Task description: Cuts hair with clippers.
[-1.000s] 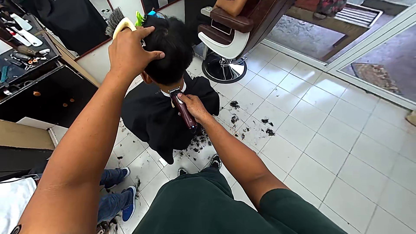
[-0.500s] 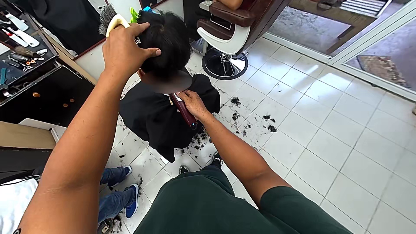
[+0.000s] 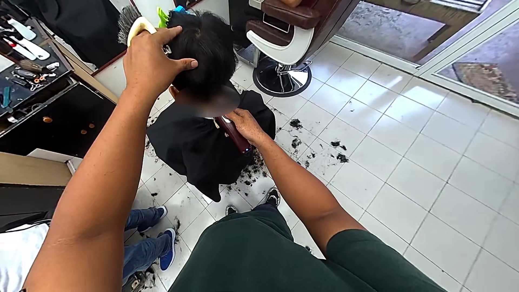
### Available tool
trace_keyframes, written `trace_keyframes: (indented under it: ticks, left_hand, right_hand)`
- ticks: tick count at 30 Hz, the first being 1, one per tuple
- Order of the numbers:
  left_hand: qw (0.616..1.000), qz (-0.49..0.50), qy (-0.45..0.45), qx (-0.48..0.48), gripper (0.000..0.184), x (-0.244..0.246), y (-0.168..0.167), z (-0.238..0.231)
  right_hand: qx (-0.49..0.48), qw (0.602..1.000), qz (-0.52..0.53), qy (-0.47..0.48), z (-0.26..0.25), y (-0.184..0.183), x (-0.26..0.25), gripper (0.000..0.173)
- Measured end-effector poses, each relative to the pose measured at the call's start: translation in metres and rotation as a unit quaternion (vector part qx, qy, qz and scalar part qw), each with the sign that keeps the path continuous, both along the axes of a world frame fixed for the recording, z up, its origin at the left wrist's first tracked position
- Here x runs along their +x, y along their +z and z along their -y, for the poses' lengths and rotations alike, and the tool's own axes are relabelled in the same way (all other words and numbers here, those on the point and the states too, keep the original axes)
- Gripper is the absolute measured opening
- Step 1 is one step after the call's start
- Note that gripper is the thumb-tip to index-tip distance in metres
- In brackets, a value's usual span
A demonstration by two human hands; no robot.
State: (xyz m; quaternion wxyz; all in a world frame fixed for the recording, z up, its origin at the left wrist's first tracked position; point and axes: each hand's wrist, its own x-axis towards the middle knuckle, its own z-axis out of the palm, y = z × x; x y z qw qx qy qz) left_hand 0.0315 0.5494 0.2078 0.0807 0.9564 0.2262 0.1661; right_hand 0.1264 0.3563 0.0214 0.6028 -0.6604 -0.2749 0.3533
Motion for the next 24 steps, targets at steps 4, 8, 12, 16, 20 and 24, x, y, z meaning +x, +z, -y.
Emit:
trace_keyframes:
  ticks: [4,8,12,16,20,24]
  left_hand:
    - [1.000,-0.002,0.001,-0.001,0.071,0.0002,-0.0003,-0.0009]
    - [1.000,0.000,0.002,0.000,0.071,0.0001,-0.0002,-0.0011]
    - [1.000,0.003,0.000,0.002,0.071,0.0006,-0.0002,-0.0027]
    - [1.000,0.005,0.000,-0.007,0.071,0.0005,-0.0005,-0.0027]
    - [1.000,0.004,-0.001,-0.009,0.071,0.0010,-0.0009,-0.0044]
    - [1.000,0.005,-0.001,-0.009,0.071,0.0004,-0.0011,-0.0051]
  right_hand:
    - [-0.013,1.000,0.009,-0.010,-0.0006,0.0056,0.0001,0.048]
    - [0.020,0.999,0.022,-0.016,-0.0034,0.0038,-0.0023,0.043]
    - [-0.002,1.000,0.026,-0.003,-0.0014,0.0022,-0.0011,0.045]
    - [-0.039,0.999,0.037,-0.001,-0.0012,0.0045,0.0020,0.050]
    - [0.028,0.999,0.036,-0.004,-0.0031,0.0015,-0.0010,0.043]
    - [-0.045,0.998,0.048,0.010,-0.0004,0.0055,0.0058,0.051]
